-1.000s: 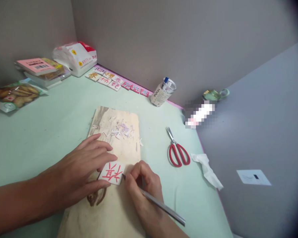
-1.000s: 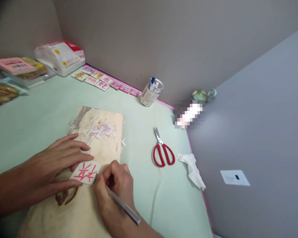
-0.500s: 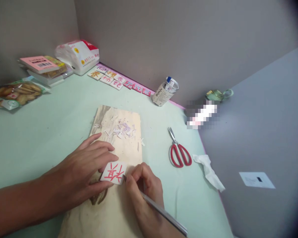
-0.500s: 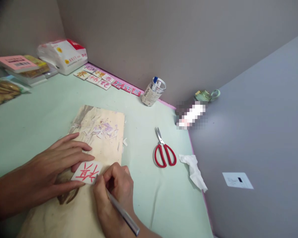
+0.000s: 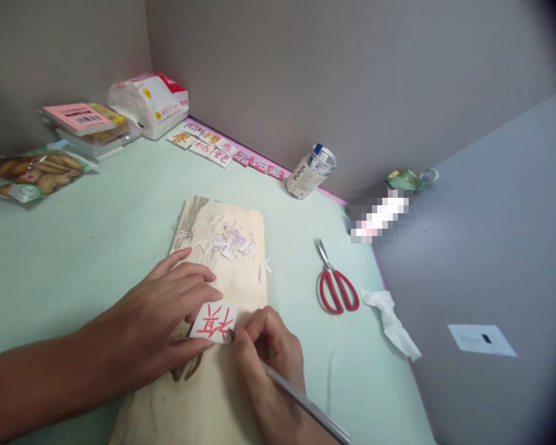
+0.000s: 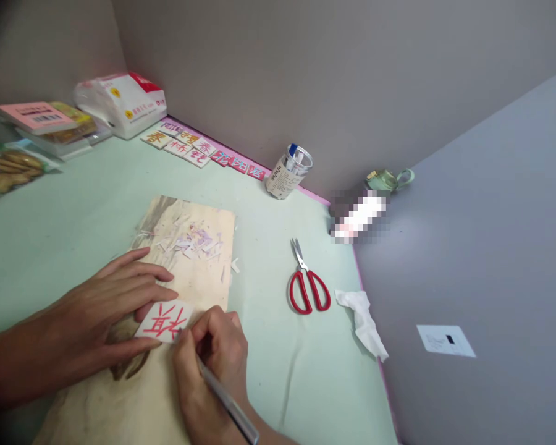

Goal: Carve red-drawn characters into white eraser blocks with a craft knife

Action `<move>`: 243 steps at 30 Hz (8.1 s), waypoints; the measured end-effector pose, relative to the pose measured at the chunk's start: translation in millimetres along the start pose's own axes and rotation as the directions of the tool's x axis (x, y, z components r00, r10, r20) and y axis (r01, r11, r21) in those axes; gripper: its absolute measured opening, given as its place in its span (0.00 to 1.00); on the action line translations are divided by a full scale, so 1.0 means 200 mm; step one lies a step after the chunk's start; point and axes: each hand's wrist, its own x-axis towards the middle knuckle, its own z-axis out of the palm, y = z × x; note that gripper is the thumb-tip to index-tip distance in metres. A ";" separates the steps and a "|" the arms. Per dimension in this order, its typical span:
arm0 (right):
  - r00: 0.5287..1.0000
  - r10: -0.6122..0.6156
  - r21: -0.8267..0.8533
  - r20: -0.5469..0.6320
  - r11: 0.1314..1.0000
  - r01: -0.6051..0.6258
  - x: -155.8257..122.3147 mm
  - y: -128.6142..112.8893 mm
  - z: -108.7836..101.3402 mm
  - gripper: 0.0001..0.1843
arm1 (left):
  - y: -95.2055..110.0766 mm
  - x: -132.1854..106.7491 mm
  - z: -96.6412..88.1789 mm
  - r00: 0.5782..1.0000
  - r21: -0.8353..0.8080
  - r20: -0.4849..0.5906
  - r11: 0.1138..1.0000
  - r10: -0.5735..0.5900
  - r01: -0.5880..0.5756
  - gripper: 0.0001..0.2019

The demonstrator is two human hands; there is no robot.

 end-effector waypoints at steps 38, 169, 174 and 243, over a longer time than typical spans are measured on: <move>0.561 -0.701 -0.377 0.440 0.423 0.824 0.05 0.02 -0.10 0.23 | -0.05 -0.02 0.02 0.999 -0.050 -0.043 0.999 -0.018 0.015 0.15; 0.988 0.017 0.052 0.151 0.998 -0.025 0.03 0.00 -0.02 0.16 | 0.07 0.00 -0.02 0.985 -0.135 0.111 0.980 -0.130 0.145 0.23; 0.995 -0.010 0.006 0.104 1.000 0.009 -0.01 0.02 -0.01 0.18 | 0.11 -0.01 0.00 0.984 -0.075 0.085 0.984 -0.156 0.162 0.30; 0.677 -0.716 -0.370 0.170 0.590 0.718 0.05 0.08 0.02 0.17 | 0.06 0.01 0.11 0.997 -0.231 0.050 0.972 0.054 -0.041 0.18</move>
